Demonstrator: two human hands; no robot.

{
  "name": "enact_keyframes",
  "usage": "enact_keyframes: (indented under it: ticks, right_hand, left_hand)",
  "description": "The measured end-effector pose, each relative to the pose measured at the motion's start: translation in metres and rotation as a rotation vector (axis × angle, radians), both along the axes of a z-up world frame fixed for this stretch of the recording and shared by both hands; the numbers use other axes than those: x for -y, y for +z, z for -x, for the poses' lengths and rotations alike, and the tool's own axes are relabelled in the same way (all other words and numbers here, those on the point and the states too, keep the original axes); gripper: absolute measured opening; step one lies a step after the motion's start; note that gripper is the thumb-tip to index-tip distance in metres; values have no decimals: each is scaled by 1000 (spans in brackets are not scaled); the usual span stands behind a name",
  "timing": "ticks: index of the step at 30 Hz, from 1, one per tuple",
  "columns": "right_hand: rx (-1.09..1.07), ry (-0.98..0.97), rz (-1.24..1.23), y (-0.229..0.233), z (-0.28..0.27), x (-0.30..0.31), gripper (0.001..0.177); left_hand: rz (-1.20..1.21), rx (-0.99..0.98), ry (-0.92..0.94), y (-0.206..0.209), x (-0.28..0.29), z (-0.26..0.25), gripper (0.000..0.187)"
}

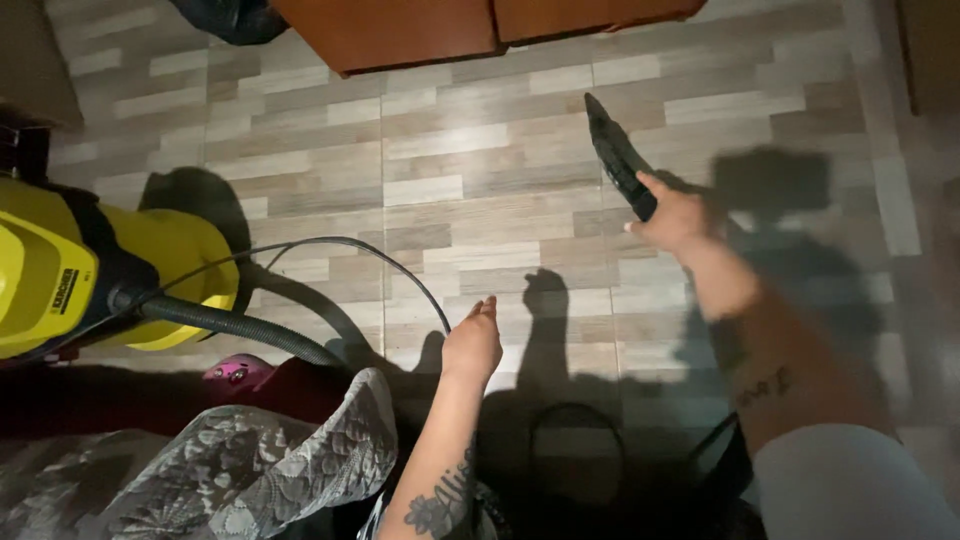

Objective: The recorder assembles the hose and attachments of a Karcher vacuum cleaner while sitting on the floor.

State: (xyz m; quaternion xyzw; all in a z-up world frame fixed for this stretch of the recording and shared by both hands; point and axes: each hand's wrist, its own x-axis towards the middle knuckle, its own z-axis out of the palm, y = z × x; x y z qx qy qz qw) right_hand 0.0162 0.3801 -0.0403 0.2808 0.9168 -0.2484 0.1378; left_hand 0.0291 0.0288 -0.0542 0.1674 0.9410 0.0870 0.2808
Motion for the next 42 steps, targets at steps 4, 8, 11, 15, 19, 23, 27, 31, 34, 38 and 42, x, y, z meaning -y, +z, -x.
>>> enact_keyframes:
  ticks: [4, 8, 11, 15, 19, 23, 27, 31, 34, 38, 42]
  right_hand:
    - [395, 90, -113, 26, 22, 33, 99]
    - [386, 206, -168, 8, 43, 63, 94]
    - [373, 224, -153, -19, 58, 81, 82]
    - [284, 288, -115, -30, 67, 107, 82]
    - [113, 346, 60, -25, 65, 111, 86]
    - [216, 243, -44, -32, 76, 98, 74]
    - [35, 189, -243, -67, 105, 71, 77]
    - [44, 40, -180, -71, 121, 58, 69]
    - [13, -11, -187, -82, 119, 45, 72]
    - [-16, 42, -180, -58, 107, 46, 67]
    - [67, 77, -5, 2, 105, 99, 65]
  left_hand:
    - [-26, -17, 8, -3, 12, -3, 64]
    - [-57, -67, -13, -1, 18, 2, 64]
    - [-9, -11, 3, 20, 15, 4, 66]
    - [-16, 7, -25, 15, 13, 6, 66]
    - [-3, 60, -9, 39, 10, 9, 69]
    - [28, 17, -68, 29, 12, 9, 69]
    - [2, 27, -49, 26, 14, 11, 68]
    - [-7, 7, -69, 35, 18, 10, 68]
    - [-17, 11, -50, 33, 21, 11, 66]
    - [-28, -6, -64, 23, 21, 14, 67]
    - [-25, -8, -56, 20, 23, 16, 66]
